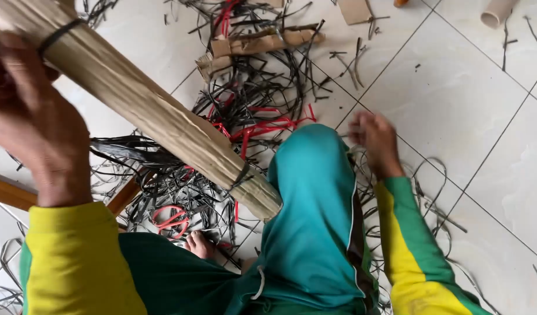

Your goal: Wrapping a wooden chair leg with protective cardboard and securing it with plastic ties

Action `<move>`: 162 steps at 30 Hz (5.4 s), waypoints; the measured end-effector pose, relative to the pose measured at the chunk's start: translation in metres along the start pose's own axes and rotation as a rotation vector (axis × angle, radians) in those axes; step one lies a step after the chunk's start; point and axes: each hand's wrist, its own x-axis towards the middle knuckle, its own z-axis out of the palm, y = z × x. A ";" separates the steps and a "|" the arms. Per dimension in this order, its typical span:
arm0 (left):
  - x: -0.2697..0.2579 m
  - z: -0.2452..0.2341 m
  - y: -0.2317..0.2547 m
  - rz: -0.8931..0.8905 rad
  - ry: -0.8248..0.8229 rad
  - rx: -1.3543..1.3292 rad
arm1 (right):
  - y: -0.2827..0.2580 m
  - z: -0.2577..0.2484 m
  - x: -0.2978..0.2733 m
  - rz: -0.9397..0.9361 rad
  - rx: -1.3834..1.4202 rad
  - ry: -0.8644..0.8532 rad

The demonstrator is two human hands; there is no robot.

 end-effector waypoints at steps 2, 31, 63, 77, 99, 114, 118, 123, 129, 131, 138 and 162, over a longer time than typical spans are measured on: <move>0.001 -0.003 0.010 -0.307 -0.015 0.020 | 0.143 -0.047 0.032 -0.310 -0.540 -0.006; 0.006 -0.045 0.034 -0.632 -0.065 -0.400 | 0.156 -0.077 0.021 -0.396 -0.319 -0.403; 0.019 -0.067 0.042 -0.441 -0.278 0.338 | -0.180 0.214 -0.188 -1.444 -0.657 -0.559; 0.016 -0.101 0.040 -0.376 0.004 -0.047 | -0.170 0.245 -0.226 -1.262 -0.590 -0.619; 0.019 -0.110 0.058 -0.635 0.215 -0.566 | 0.199 0.222 -0.145 0.468 -1.178 -0.661; 0.011 -0.117 0.077 -0.876 -0.057 -0.895 | -0.001 0.275 -0.260 -0.926 -0.183 -0.503; 0.006 -0.111 0.080 -0.923 -0.119 -1.002 | -0.061 0.286 -0.264 -1.003 -0.139 -0.520; 0.000 -0.098 0.058 -1.000 -0.130 -1.147 | -0.087 0.292 -0.244 -0.794 -0.183 -0.738; 0.015 -0.112 0.117 -0.999 -0.191 -0.653 | -0.129 0.264 -0.249 -0.685 -0.038 -0.667; 0.010 -0.110 0.118 -0.971 -0.249 -0.660 | -0.140 0.260 -0.246 -0.643 0.020 -0.661; -0.005 -0.089 0.118 -0.716 -0.345 -0.597 | -0.156 0.249 -0.236 -0.557 0.076 -0.694; -0.025 -0.050 0.096 -0.853 -0.488 -0.504 | -0.177 0.239 -0.190 -0.738 0.081 -0.501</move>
